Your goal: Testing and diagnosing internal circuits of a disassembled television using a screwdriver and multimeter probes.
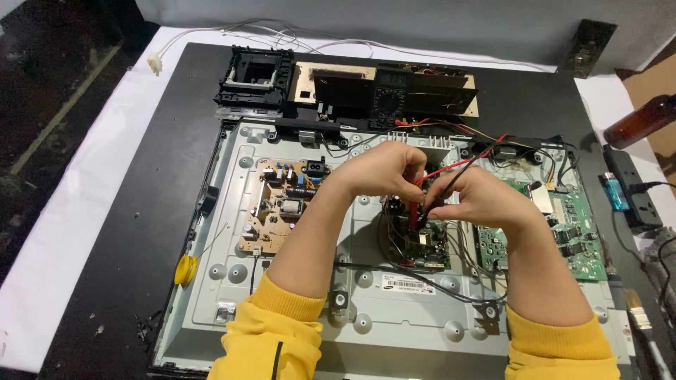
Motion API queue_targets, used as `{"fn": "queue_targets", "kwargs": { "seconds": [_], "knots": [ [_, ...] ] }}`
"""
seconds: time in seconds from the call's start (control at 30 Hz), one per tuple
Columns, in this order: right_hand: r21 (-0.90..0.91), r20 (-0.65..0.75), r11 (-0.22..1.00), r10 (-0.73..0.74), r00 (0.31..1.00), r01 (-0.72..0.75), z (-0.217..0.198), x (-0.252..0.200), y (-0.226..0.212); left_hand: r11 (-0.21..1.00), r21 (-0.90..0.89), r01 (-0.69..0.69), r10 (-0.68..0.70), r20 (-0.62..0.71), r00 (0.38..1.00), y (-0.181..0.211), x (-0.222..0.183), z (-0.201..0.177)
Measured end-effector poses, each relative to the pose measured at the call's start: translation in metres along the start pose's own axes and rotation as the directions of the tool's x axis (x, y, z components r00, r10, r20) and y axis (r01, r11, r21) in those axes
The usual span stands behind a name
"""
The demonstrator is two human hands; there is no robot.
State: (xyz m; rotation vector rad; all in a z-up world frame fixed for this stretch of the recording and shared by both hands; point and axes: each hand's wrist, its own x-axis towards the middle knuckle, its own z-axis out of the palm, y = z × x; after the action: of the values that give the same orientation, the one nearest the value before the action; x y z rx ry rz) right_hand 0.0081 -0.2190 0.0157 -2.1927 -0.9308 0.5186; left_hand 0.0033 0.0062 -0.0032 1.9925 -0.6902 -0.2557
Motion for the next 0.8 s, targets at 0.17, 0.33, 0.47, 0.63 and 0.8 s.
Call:
{"fn": "queue_targets", "kwargs": {
  "seconds": [0.17, 0.33, 0.47, 0.63, 0.8],
  "knots": [
    [-0.017, 0.033, 1.000, 0.018, 0.999, -0.017, -0.001, 0.002, -0.004, 1.000, -0.012, 0.004, -0.004, 0.004, 1.000, -0.003, 0.002, 0.002],
    [-0.017, 0.044, 1.000, 0.011, 0.999, -0.010, -0.002, 0.002, -0.007, 0.998, -0.053, 0.032, -0.032, 0.000, 0.999, -0.007, 0.001, 0.001],
    [-0.024, 0.069, 0.999, 0.027, 0.997, -0.025, -0.001, 0.001, -0.012, 0.998, -0.063, 0.030, -0.030, -0.003, 1.000, -0.010, 0.002, 0.002],
    [-0.023, 0.066, 0.999, 0.034, 0.997, -0.032, -0.001, 0.001, -0.013, 0.999, -0.040, 0.019, -0.019, 0.002, 1.000, -0.004, 0.000, 0.002],
    [-0.018, -0.005, 1.000, -0.013, 1.000, 0.013, -0.005, -0.007, -0.015, 0.995, -0.100, -0.030, 0.020, -0.095, 0.995, 0.013, -0.008, -0.003]
  ]
}}
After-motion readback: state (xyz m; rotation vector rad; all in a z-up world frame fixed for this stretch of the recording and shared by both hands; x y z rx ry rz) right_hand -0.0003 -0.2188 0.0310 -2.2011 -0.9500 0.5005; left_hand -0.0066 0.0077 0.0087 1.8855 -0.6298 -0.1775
